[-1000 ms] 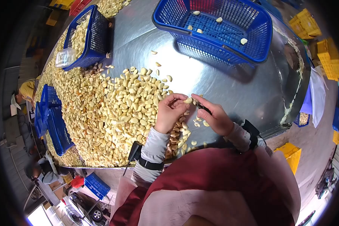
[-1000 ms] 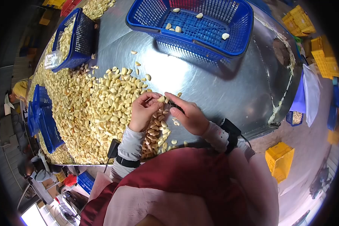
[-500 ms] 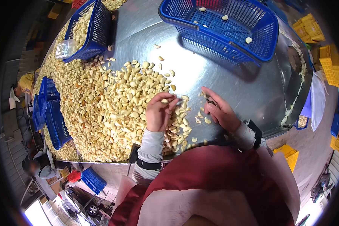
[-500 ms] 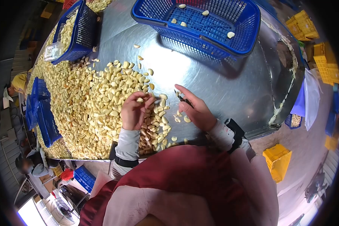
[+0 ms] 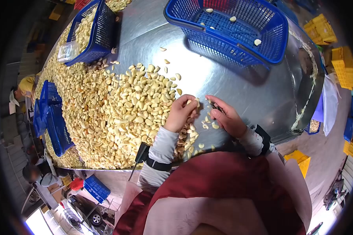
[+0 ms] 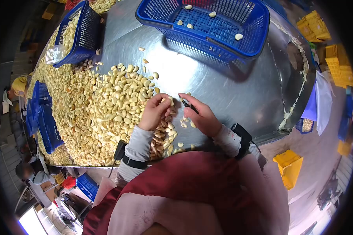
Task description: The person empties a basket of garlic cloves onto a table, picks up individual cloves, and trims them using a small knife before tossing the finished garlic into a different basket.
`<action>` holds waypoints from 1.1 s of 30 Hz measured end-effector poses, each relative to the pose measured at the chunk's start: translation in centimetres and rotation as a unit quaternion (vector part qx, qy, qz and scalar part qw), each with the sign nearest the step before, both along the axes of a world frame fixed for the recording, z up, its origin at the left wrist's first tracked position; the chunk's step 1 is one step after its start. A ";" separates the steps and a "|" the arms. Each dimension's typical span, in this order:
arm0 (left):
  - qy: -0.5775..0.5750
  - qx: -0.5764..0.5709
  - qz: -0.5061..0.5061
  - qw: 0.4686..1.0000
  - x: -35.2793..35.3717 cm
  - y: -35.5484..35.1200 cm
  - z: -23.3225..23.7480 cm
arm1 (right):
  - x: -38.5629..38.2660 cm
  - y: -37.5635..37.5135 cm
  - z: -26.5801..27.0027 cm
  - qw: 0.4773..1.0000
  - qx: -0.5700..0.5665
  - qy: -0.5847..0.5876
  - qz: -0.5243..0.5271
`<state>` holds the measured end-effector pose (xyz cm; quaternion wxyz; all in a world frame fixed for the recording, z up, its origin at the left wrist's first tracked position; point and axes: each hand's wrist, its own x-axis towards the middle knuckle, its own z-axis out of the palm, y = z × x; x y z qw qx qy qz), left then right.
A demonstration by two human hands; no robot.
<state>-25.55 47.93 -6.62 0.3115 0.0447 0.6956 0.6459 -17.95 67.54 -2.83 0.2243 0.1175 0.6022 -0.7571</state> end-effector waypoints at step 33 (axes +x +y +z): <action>-0.348 0.183 0.101 0.914 0.1 3.1 5.3 | -0.5 0.8 -2.2 0.994 -0.090 -0.025 -0.053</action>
